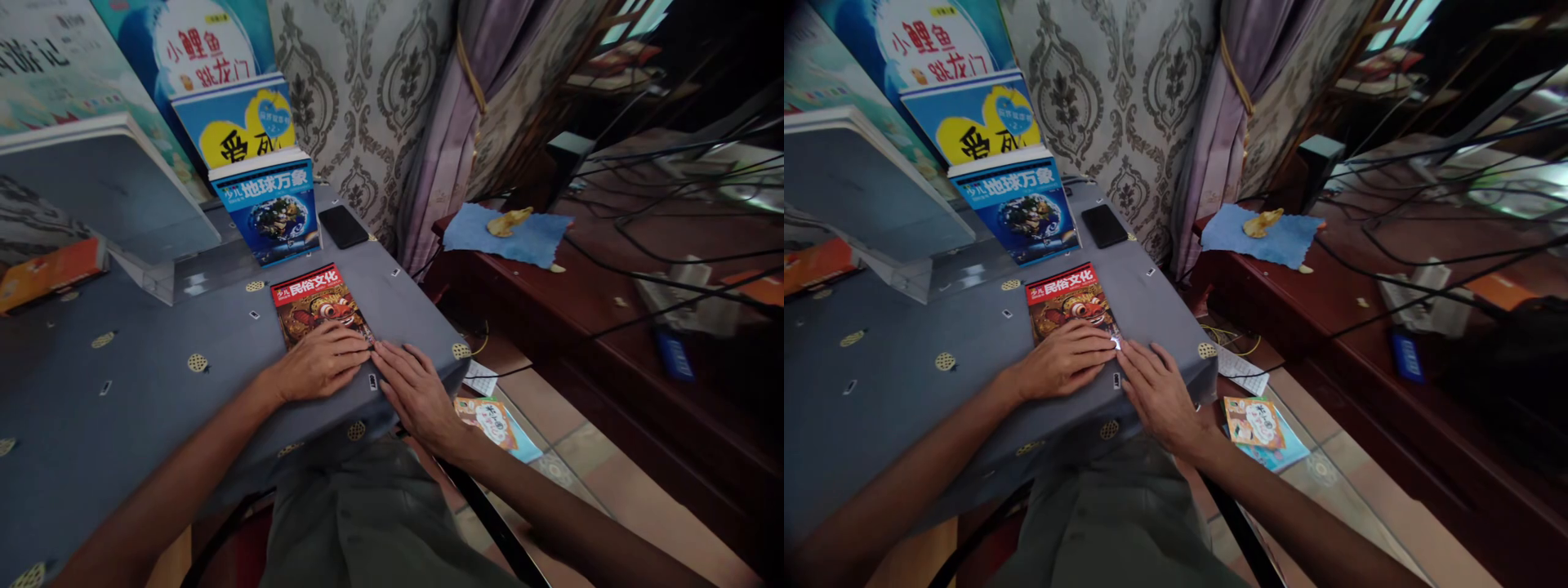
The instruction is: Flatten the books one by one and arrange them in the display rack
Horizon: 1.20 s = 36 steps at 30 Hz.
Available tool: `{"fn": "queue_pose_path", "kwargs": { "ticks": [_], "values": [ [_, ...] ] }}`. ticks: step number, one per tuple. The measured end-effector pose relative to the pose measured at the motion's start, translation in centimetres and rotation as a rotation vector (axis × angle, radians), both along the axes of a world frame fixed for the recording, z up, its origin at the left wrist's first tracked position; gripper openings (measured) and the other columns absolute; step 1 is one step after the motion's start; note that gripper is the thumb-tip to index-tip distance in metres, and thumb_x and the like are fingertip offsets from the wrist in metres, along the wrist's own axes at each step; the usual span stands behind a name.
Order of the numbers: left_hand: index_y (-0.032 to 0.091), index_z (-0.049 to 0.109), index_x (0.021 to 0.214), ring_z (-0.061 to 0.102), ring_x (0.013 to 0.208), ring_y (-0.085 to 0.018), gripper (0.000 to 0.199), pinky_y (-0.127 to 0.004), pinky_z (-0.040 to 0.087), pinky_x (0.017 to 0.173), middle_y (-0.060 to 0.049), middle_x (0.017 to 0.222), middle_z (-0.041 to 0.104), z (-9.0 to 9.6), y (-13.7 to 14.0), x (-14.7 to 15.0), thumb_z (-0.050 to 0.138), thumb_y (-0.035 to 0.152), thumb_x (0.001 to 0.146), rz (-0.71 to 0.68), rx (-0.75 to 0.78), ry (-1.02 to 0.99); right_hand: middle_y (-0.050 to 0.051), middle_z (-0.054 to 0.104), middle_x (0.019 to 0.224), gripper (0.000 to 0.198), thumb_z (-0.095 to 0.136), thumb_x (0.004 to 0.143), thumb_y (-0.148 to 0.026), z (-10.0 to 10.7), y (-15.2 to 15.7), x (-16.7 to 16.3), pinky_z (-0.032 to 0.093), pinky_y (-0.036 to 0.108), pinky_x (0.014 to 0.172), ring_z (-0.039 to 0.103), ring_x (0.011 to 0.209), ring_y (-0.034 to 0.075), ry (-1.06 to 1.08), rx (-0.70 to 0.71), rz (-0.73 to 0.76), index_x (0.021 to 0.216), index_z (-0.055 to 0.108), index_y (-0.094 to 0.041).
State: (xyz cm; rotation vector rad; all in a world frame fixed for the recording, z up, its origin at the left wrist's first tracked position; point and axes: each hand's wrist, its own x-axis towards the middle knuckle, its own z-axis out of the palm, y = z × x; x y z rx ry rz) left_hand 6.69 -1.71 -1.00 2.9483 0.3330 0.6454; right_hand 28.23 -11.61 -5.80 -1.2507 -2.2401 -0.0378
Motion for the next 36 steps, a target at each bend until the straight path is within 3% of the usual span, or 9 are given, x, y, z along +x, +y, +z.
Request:
{"fn": "queue_pose_path", "kwargs": {
  "ticks": [11, 27, 32, 36],
  "values": [
    [0.016, 0.058, 0.135, 0.059, 0.129, -0.022, 0.038, -0.043, 0.045, 0.108, -0.011, 0.132, 0.068, -0.3, -2.6, -3.3, 0.045, 0.018, 0.099, 0.07, 0.051, 0.087, 0.014, 0.063, 0.14, 0.046, 0.038, 0.104, -0.019, -0.2, 0.1, 0.0, 0.044, 0.05, 0.111, 0.056, 0.133, 0.023, -0.001, 0.036, 0.009, 0.149, 0.045, -0.016],
    [0.011, 0.058, 0.135, 0.065, 0.119, -0.023, 0.041, -0.04, 0.061, 0.097, -0.013, 0.121, 0.072, -0.2, -6.0, -9.4, 0.052, 0.011, 0.094, 0.162, 0.037, -0.061, 0.014, 0.061, 0.141, 0.05, 0.042, 0.102, -0.018, -0.5, 0.2, 0.0, 0.045, 0.049, 0.109, 0.055, 0.134, 0.024, 0.01, 0.074, 0.022, 0.152, 0.041, -0.019],
    [0.011, 0.061, 0.13, 0.066, 0.114, -0.025, 0.037, -0.041, 0.062, 0.094, -0.014, 0.114, 0.073, 0.0, -6.5, -9.4, 0.051, 0.011, 0.094, 0.186, 0.025, -0.089, 0.013, 0.063, 0.14, 0.047, 0.042, 0.102, -0.019, 0.5, 0.0, -0.1, 0.045, 0.052, 0.109, 0.056, 0.132, 0.025, 0.012, 0.01, -0.009, 0.149, 0.046, -0.021],
    [0.012, 0.065, 0.122, 0.067, 0.106, -0.024, 0.031, -0.041, 0.063, 0.089, -0.013, 0.108, 0.073, 0.2, -6.5, -9.1, 0.053, 0.011, 0.093, 0.211, 0.026, -0.087, 0.013, 0.063, 0.14, 0.045, 0.044, 0.1, -0.018, 2.1, -0.7, -3.0, 0.042, 0.056, 0.113, 0.05, 0.139, 0.027, -0.008, -0.02, 0.019, 0.144, 0.053, -0.019]
  ]
}}
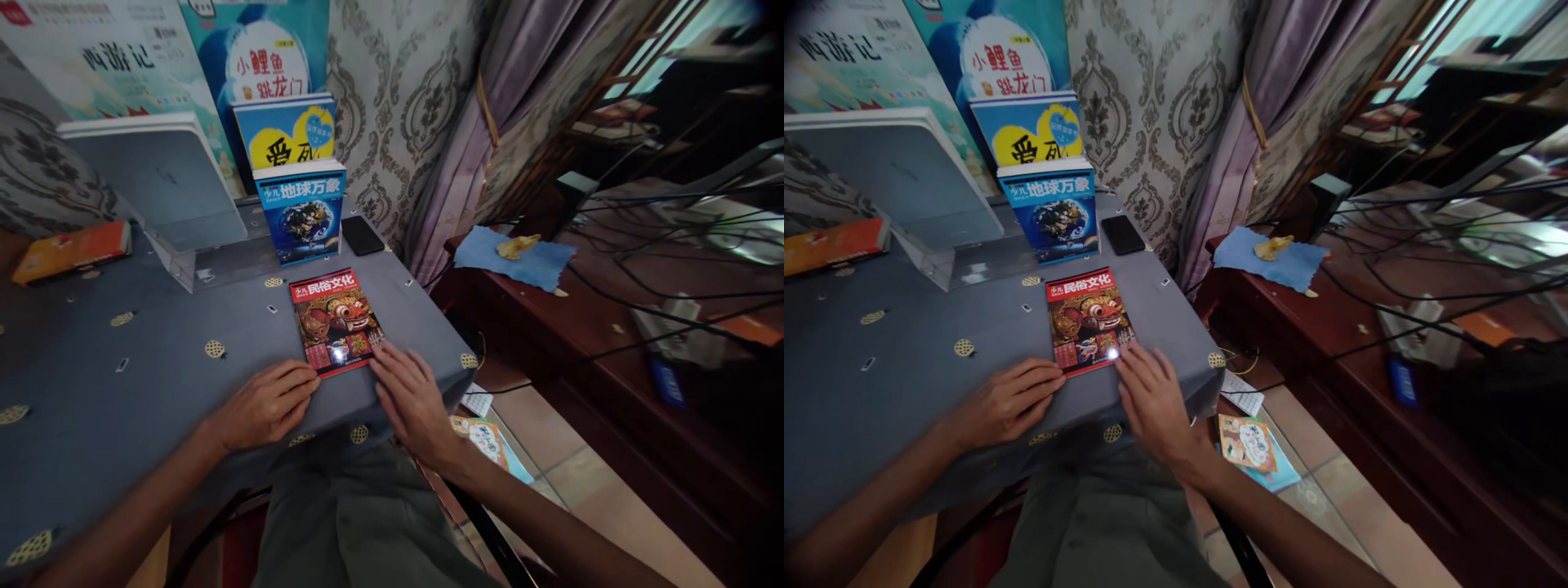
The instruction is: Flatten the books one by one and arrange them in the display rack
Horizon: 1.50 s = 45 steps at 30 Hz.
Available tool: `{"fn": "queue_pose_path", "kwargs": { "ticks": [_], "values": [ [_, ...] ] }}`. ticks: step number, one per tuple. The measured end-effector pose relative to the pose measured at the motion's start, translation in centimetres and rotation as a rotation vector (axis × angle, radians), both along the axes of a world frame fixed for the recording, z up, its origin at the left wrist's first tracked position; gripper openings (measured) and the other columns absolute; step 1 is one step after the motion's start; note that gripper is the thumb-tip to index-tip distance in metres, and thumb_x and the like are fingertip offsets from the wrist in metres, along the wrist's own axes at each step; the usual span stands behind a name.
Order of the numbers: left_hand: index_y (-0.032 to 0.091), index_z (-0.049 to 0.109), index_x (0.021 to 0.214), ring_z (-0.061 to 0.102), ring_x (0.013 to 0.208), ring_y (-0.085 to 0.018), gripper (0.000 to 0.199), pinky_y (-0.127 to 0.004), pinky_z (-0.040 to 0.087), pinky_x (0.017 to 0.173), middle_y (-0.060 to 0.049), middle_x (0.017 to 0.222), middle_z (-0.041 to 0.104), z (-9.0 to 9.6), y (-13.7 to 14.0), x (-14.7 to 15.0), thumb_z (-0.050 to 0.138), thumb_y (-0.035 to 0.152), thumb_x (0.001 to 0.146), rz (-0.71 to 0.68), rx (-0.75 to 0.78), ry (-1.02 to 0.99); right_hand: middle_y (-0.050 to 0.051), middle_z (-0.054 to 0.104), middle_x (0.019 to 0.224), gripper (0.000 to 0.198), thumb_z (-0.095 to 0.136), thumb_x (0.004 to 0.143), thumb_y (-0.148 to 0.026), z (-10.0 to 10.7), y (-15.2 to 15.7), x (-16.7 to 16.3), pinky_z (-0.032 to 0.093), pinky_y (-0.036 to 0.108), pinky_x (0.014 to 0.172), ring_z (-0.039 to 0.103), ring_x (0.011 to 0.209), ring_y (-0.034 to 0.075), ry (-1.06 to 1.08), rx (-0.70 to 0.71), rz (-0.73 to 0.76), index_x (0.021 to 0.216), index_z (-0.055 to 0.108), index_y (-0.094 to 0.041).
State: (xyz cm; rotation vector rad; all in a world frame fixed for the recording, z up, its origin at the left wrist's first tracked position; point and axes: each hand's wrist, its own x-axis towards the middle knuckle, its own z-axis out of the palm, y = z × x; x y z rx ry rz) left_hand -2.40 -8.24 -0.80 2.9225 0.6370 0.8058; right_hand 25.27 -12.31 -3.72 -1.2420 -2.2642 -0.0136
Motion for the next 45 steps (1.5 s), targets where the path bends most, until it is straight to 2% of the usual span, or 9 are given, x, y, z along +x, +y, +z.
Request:
{"fn": "queue_pose_path", "kwargs": {
  "ticks": [4, 7, 12, 18, 24, 31, 39, 42, 45],
  "values": [
    [0.012, 0.068, 0.112, 0.067, 0.105, -0.024, 0.025, -0.04, 0.062, 0.09, -0.013, 0.104, 0.073, 0.2, 0.0, 0.1, 0.052, 0.011, 0.093, 0.005, 0.008, 0.0, 0.014, 0.055, 0.148, 0.045, 0.043, 0.101, -0.022, 1.0, -0.6, -4.6, 0.038, 0.049, 0.119, 0.041, 0.145, 0.024, -0.075, -0.064, 0.196, 0.144, 0.051, -0.012],
    [0.013, 0.07, 0.106, 0.067, 0.104, -0.023, 0.022, -0.04, 0.061, 0.091, -0.013, 0.104, 0.073, 0.1, 0.0, -0.1, 0.052, 0.012, 0.093, 0.016, -0.003, -0.008, 0.019, 0.049, 0.152, 0.05, 0.047, 0.101, -0.027, 1.0, -0.6, -6.2, 0.037, 0.045, 0.121, 0.039, 0.146, 0.025, -0.105, -0.085, 0.244, 0.145, 0.048, -0.004],
    [0.013, 0.067, 0.119, 0.066, 0.106, -0.022, 0.03, -0.039, 0.061, 0.09, -0.012, 0.105, 0.073, -0.1, 0.0, -0.2, 0.053, 0.011, 0.093, 0.024, -0.054, -0.036, 0.022, 0.046, 0.153, 0.052, 0.048, 0.1, -0.025, -0.1, 0.1, -3.4, 0.042, 0.048, 0.118, 0.035, 0.148, 0.028, -0.105, -0.05, 0.194, 0.147, 0.044, -0.002],
    [0.012, 0.066, 0.118, 0.065, 0.105, -0.023, 0.028, -0.04, 0.061, 0.089, -0.011, 0.106, 0.073, 0.1, 0.1, -0.1, 0.054, 0.01, 0.093, 0.016, -0.082, -0.036, 0.019, 0.045, 0.154, 0.06, 0.044, 0.102, -0.023, -1.3, 0.4, 1.0, 0.043, 0.053, 0.115, 0.037, 0.147, 0.028, -0.098, -0.021, 0.025, 0.158, 0.025, -0.012],
    [0.014, 0.068, 0.115, 0.065, 0.097, -0.02, 0.027, -0.038, 0.059, 0.086, -0.01, 0.1, 0.071, 0.4, 0.3, 0.6, 0.052, 0.012, 0.094, 0.058, -0.193, -0.061, 0.015, 0.049, 0.152, 0.059, 0.044, 0.103, -0.027, -0.9, 1.7, 2.4, 0.041, 0.056, 0.116, 0.04, 0.146, 0.026, -0.126, -0.051, 0.082, 0.158, 0.027, -0.016],
    [0.012, 0.069, 0.108, 0.063, 0.091, -0.019, 0.022, -0.035, 0.058, 0.082, -0.01, 0.093, 0.071, 0.6, 0.5, 1.1, 0.052, 0.011, 0.094, 0.054, -0.163, -0.056, 0.015, 0.048, 0.154, 0.054, 0.044, 0.103, -0.037, -0.1, 6.4, 2.1, 0.039, 0.054, 0.117, 0.04, 0.146, 0.026, -0.103, -0.16, 0.122, 0.154, 0.038, -0.019],
    [0.013, 0.069, 0.106, 0.063, 0.088, -0.019, 0.021, -0.034, 0.056, 0.08, -0.009, 0.092, 0.071, 0.8, 0.5, 1.3, 0.052, 0.011, 0.094, 0.07, -0.176, -0.063, 0.017, 0.052, 0.15, 0.051, 0.034, 0.106, -0.044, 1.4, 15.3, -0.7, 0.041, 0.054, 0.114, 0.043, 0.144, 0.027, -0.158, -0.226, 0.095, 0.141, 0.052, -0.013],
    [0.014, 0.069, 0.105, 0.064, 0.088, -0.018, 0.021, -0.033, 0.056, 0.081, -0.009, 0.093, 0.071, 1.2, 0.4, 1.4, 0.051, 0.011, 0.094, 0.074, -0.187, -0.058, 0.019, 0.048, 0.152, 0.05, 0.035, 0.105, -0.041, 1.3, 18.1, -1.7, 0.039, 0.053, 0.115, 0.042, 0.145, 0.029, -0.2, -0.235, 0.06, 0.141, 0.052, -0.01],
    [0.015, 0.07, 0.103, 0.063, 0.087, -0.018, 0.021, -0.032, 0.056, 0.08, -0.008, 0.092, 0.071, 1.3, 0.5, 1.4, 0.05, 0.014, 0.096, 0.094, -0.234, -0.066, 0.019, 0.047, 0.153, 0.05, 0.036, 0.105, -0.041, 0.7, 19.3, -2.3, 0.038, 0.052, 0.116, 0.041, 0.145, 0.028, -0.207, -0.222, 0.025, 0.143, 0.051, -0.012]
  ]
}}
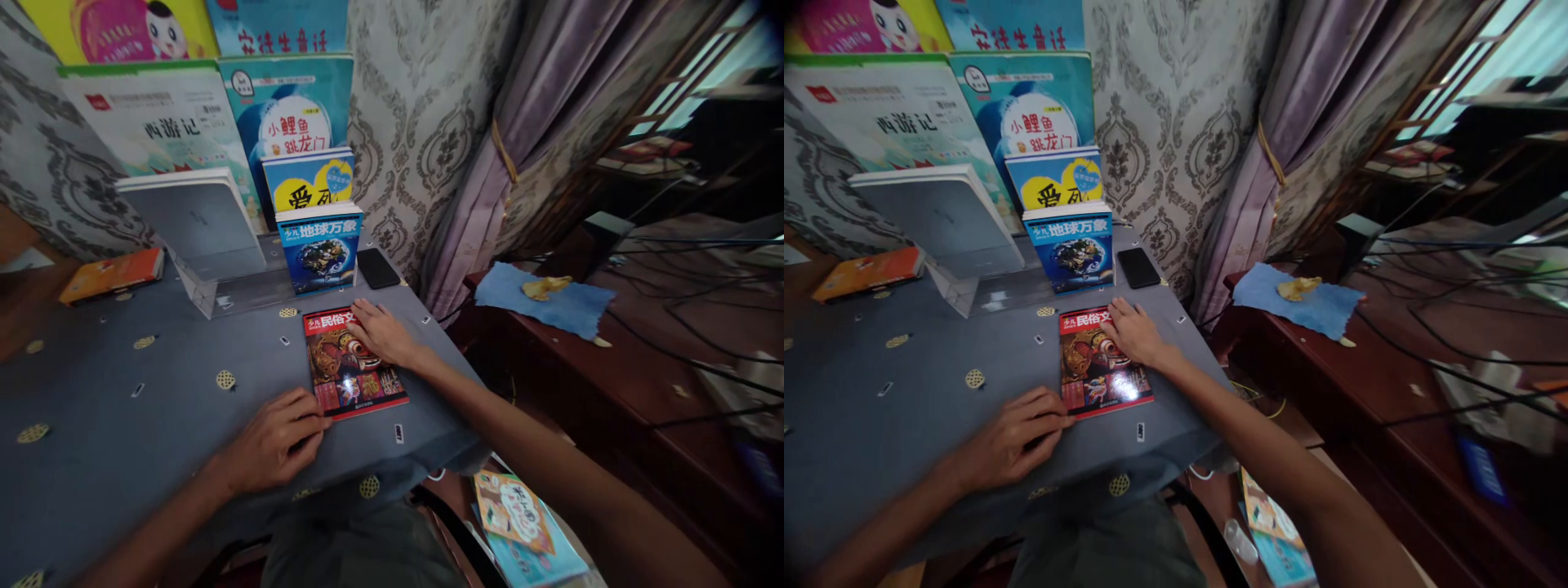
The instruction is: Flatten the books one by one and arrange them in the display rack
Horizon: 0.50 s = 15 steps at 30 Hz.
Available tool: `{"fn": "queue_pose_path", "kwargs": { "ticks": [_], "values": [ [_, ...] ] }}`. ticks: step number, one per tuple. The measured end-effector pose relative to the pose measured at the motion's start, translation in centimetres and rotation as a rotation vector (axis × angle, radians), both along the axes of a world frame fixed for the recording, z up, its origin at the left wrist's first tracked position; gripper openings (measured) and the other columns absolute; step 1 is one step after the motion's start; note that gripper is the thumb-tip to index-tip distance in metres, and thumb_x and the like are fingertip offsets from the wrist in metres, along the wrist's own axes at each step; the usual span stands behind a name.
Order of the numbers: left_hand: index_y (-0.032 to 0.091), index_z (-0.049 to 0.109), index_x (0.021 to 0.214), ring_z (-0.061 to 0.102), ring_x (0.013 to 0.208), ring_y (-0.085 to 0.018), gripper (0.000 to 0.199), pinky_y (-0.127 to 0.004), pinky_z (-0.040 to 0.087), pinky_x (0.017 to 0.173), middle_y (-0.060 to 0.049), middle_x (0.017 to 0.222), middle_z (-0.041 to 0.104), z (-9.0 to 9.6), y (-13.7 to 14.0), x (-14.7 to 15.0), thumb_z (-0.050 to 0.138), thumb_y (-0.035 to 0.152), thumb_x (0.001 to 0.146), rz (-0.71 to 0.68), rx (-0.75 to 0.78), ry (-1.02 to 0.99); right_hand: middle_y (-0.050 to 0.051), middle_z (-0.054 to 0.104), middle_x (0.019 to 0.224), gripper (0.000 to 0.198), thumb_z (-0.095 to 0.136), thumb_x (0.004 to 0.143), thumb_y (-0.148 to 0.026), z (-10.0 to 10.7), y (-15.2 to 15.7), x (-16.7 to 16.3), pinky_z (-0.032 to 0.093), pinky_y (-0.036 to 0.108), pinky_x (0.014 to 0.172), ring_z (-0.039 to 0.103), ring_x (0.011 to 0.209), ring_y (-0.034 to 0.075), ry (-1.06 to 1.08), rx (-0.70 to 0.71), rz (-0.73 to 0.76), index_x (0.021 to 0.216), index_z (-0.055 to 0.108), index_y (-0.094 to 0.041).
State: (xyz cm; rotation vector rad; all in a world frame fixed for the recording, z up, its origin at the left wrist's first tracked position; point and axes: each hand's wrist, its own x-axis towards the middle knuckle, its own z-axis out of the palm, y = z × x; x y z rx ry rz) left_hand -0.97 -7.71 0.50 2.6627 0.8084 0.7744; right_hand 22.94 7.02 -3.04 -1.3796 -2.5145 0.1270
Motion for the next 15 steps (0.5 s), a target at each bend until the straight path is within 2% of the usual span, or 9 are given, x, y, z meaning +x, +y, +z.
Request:
{"fn": "queue_pose_path", "kwargs": {
  "ticks": [3, 5, 8, 12, 15],
  "values": [
    [0.017, 0.069, 0.109, 0.064, 0.095, -0.019, 0.023, -0.036, 0.057, 0.085, -0.009, 0.103, 0.071, -0.5, 1.0, 0.0, 0.049, 0.019, 0.098, 0.102, -0.008, 0.0, 0.019, 0.046, 0.154, 0.053, 0.035, 0.105, -0.042, -0.6, 0.0, -0.4, 0.036, 0.052, 0.117, 0.038, 0.147, 0.029, 0.022, 0.03, -0.033, 0.145, 0.049, -0.01],
    [0.018, 0.063, 0.123, 0.063, 0.111, -0.022, 0.028, -0.043, 0.056, 0.095, -0.011, 0.121, 0.068, -1.2, 2.4, 0.0, 0.049, 0.024, 0.1, 0.207, 0.048, 0.017, 0.02, 0.045, 0.155, 0.055, 0.034, 0.105, -0.042, -0.8, -0.3, -0.5, 0.034, 0.053, 0.118, 0.036, 0.148, 0.029, 0.036, 0.032, -0.045, 0.146, 0.048, -0.008],
    [0.018, 0.051, 0.139, 0.05, 0.135, -0.027, 0.042, -0.053, 0.046, 0.11, -0.015, 0.145, 0.056, -2.8, 5.2, 0.2, 0.048, 0.034, 0.101, 0.316, 0.116, 0.075, 0.02, 0.044, 0.155, 0.054, 0.035, 0.105, -0.04, -0.7, -0.5, -0.6, 0.033, 0.051, 0.119, 0.035, 0.148, 0.029, 0.041, 0.011, -0.05, 0.146, 0.048, -0.007],
    [0.013, 0.046, 0.144, 0.039, 0.146, -0.033, 0.054, -0.058, 0.037, 0.114, -0.021, 0.153, 0.046, -4.8, 8.7, 1.0, 0.044, 0.046, 0.101, 0.437, 0.082, 0.166, 0.021, 0.043, 0.155, 0.052, 0.037, 0.105, -0.036, -0.2, -0.7, -0.5, 0.034, 0.052, 0.118, 0.035, 0.148, 0.03, 0.028, 0.002, -0.057, 0.145, 0.048, -0.006],
    [0.011, 0.046, 0.144, 0.036, 0.147, -0.034, 0.055, -0.06, 0.034, 0.115, -0.023, 0.155, 0.043, -5.5, 10.2, 1.6, 0.042, 0.046, 0.101, 0.481, 0.039, 0.218, 0.021, 0.044, 0.155, 0.048, 0.04, 0.104, -0.033, 0.4, -1.2, -0.7, 0.033, 0.058, 0.117, 0.036, 0.148, 0.033, 0.008, 0.049, -0.052, 0.144, 0.051, -0.008]
  ]
}}
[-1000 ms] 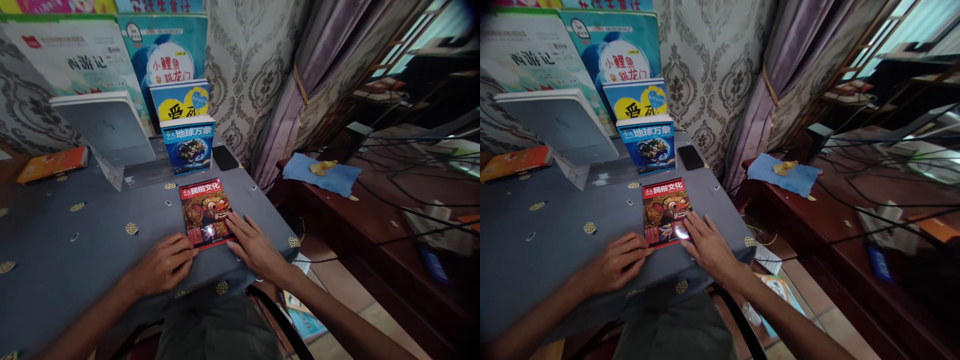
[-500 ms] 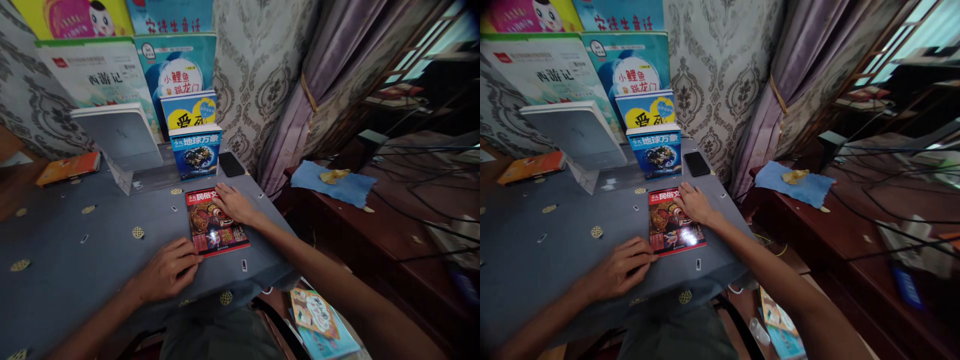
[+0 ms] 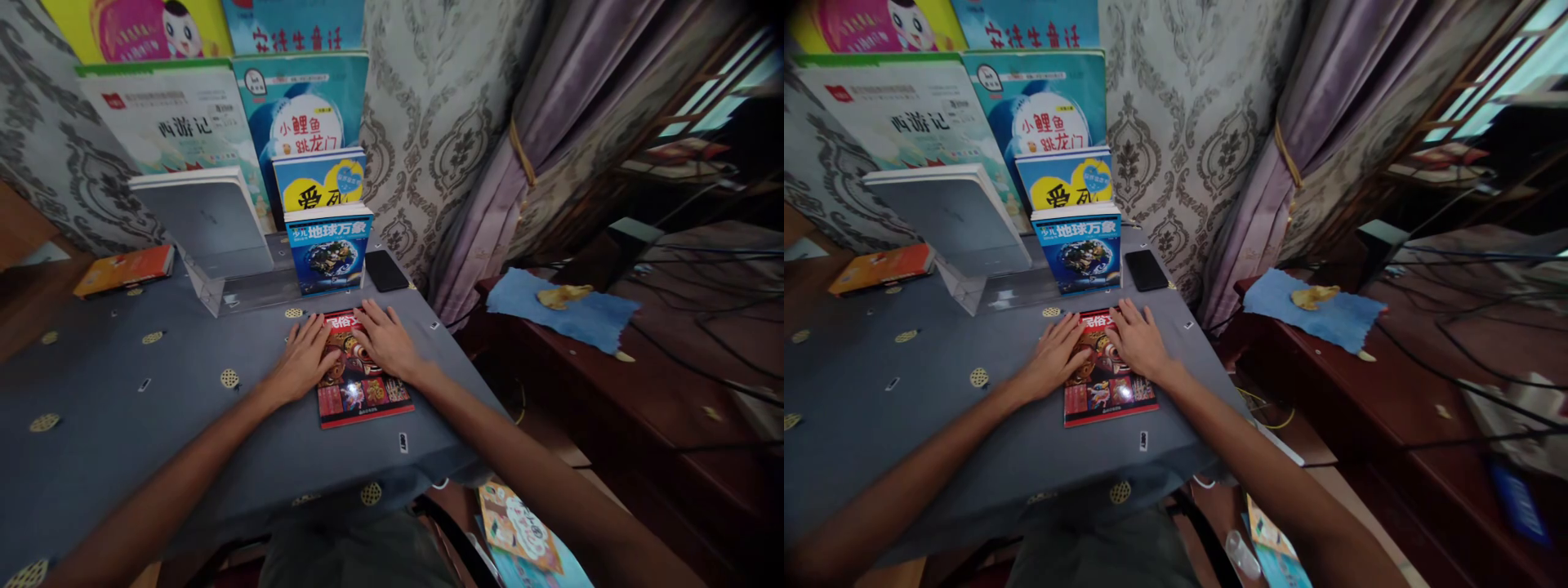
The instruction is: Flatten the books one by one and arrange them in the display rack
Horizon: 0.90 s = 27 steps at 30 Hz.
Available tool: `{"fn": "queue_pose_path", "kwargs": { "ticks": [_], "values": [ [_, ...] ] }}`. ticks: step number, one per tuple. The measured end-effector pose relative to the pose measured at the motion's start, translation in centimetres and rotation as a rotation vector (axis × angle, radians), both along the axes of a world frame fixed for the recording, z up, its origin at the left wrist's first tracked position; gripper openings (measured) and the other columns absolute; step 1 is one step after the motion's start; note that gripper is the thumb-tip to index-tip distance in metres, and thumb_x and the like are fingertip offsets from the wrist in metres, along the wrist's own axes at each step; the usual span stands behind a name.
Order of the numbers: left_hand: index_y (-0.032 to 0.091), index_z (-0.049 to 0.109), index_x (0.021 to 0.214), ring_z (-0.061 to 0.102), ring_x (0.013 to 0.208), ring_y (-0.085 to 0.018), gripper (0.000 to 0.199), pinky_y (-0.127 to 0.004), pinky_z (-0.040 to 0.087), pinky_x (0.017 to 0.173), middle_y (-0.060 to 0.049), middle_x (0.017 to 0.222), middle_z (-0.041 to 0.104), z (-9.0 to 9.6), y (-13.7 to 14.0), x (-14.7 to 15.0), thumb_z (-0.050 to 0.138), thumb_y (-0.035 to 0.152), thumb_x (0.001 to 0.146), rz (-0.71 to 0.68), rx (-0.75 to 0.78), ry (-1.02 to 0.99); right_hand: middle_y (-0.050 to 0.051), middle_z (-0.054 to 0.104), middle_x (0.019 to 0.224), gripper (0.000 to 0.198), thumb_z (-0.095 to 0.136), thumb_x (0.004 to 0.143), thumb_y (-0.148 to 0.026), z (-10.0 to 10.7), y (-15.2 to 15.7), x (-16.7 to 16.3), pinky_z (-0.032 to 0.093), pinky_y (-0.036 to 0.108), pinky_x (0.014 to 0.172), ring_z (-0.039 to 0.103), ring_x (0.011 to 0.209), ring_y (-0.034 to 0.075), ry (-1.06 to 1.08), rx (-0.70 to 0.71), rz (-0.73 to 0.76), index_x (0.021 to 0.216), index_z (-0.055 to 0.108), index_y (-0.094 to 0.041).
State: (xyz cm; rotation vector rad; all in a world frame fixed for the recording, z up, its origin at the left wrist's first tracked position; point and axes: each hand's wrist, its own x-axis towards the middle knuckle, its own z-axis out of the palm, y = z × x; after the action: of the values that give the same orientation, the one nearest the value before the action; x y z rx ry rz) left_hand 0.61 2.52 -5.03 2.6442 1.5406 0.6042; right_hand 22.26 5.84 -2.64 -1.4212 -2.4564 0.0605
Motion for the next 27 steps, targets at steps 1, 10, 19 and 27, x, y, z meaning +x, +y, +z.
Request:
{"fn": "queue_pose_path", "kwargs": {
  "ticks": [1, 10, 19, 27],
  "values": [
    [0.011, 0.046, 0.145, 0.036, 0.147, -0.034, 0.055, -0.06, 0.033, 0.116, -0.022, 0.155, 0.042, -0.1, 0.2, 0.2, 0.042, 0.044, 0.102, 0.009, -0.009, 0.016, 0.021, 0.045, 0.154, 0.046, 0.04, 0.104, -0.032, 0.2, -0.3, -0.2, 0.031, 0.059, 0.117, 0.036, 0.147, 0.033, -0.014, 0.023, 0.019, 0.142, 0.053, -0.01],
    [0.012, 0.038, 0.151, 0.026, 0.152, -0.028, 0.055, -0.056, 0.027, 0.121, -0.018, 0.16, 0.036, 0.6, -0.4, 0.6, 0.033, 0.038, 0.103, 0.058, -0.064, 0.139, 0.022, 0.047, 0.152, 0.05, 0.037, 0.103, -0.028, 0.2, -2.0, -2.0, 0.033, 0.053, 0.119, 0.038, 0.147, 0.029, -0.051, 0.003, 0.255, 0.145, 0.048, -0.003],
    [0.011, 0.04, 0.15, 0.025, 0.153, -0.029, 0.055, -0.056, 0.027, 0.121, -0.017, 0.162, 0.033, 1.1, -0.5, 0.8, 0.034, 0.038, 0.103, 0.067, -0.11, 0.118, 0.024, 0.037, 0.157, 0.058, 0.042, 0.102, -0.037, 0.3, -2.1, -1.9, 0.026, 0.054, 0.121, 0.03, 0.15, 0.033, -0.041, -0.062, 0.096, 0.148, 0.045, -0.002],
    [0.013, 0.042, 0.149, 0.024, 0.153, -0.031, 0.055, -0.056, 0.026, 0.121, -0.017, 0.162, 0.032, 1.2, -0.6, 0.8, 0.039, 0.039, 0.102, 0.089, -0.134, 0.071, 0.028, 0.029, 0.16, 0.073, 0.039, 0.1, -0.055, 0.0, -1.7, -1.4, 0.026, 0.055, 0.12, 0.024, 0.152, 0.037, -0.035, -0.122, -0.075, 0.15, 0.041, -0.001]
  ]
}}
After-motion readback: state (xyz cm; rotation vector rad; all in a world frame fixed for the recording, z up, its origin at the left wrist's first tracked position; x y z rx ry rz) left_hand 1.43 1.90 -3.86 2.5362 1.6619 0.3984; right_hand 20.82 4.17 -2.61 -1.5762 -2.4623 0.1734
